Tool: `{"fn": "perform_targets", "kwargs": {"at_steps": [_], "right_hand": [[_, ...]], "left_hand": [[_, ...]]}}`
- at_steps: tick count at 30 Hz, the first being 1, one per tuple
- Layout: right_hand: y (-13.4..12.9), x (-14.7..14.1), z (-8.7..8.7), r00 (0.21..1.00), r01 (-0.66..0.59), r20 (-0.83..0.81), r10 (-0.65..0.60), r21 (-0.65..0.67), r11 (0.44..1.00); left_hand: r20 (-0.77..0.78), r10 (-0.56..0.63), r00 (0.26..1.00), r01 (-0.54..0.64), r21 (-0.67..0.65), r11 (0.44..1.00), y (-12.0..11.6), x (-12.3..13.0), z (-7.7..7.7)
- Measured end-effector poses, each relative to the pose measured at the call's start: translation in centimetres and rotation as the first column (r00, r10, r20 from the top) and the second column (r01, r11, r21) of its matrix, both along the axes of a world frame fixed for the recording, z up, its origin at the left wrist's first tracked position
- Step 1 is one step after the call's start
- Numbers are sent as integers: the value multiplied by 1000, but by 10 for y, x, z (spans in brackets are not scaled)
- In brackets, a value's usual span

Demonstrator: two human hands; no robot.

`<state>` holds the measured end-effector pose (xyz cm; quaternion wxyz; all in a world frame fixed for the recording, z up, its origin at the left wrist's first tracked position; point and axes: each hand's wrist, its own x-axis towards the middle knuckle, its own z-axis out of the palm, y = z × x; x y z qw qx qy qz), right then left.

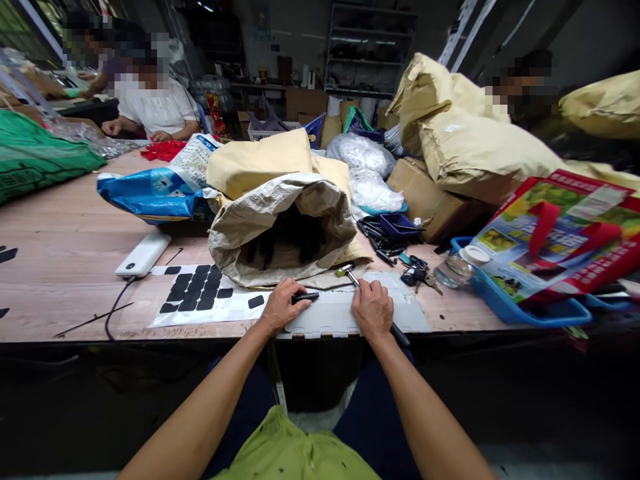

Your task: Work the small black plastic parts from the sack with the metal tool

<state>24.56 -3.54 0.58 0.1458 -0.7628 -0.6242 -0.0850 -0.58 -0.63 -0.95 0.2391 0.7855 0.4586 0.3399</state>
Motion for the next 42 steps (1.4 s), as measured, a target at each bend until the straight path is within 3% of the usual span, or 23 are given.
{"fn": "perform_targets", "kwargs": {"at_steps": [5,10,15,23,28,33,38,42], "right_hand": [[-21,-7,5,978,-26,-203,46,100,995],[-55,-34,15,824,-194,-508,252,165,967],[-67,-58,27,727,-352,-565,390,181,918],[-72,-69,22,819,-367,-449,356,67,928],[-72,-62,20,816,-315,-466,341,134,939],[-72,-59,19,825,-322,-460,329,96,942],[-59,-44,28,855,-207,-444,268,181,961],[-37,-19,26,933,-92,-338,125,114,989]], "left_hand": [[-7,6,1000,-6,-35,999,3,0,0],[-22,16,1000,-17,-36,999,2,1,1],[12,15,1000,-14,-52,999,4,0,-3],[41,25,999,-23,-42,999,4,1,-5],[57,32,998,-31,-30,999,3,2,-6],[49,40,998,-39,-28,999,3,2,-5],[33,34,999,-33,-21,999,2,2,-1],[17,34,999,-33,-26,999,2,1,0]]}}
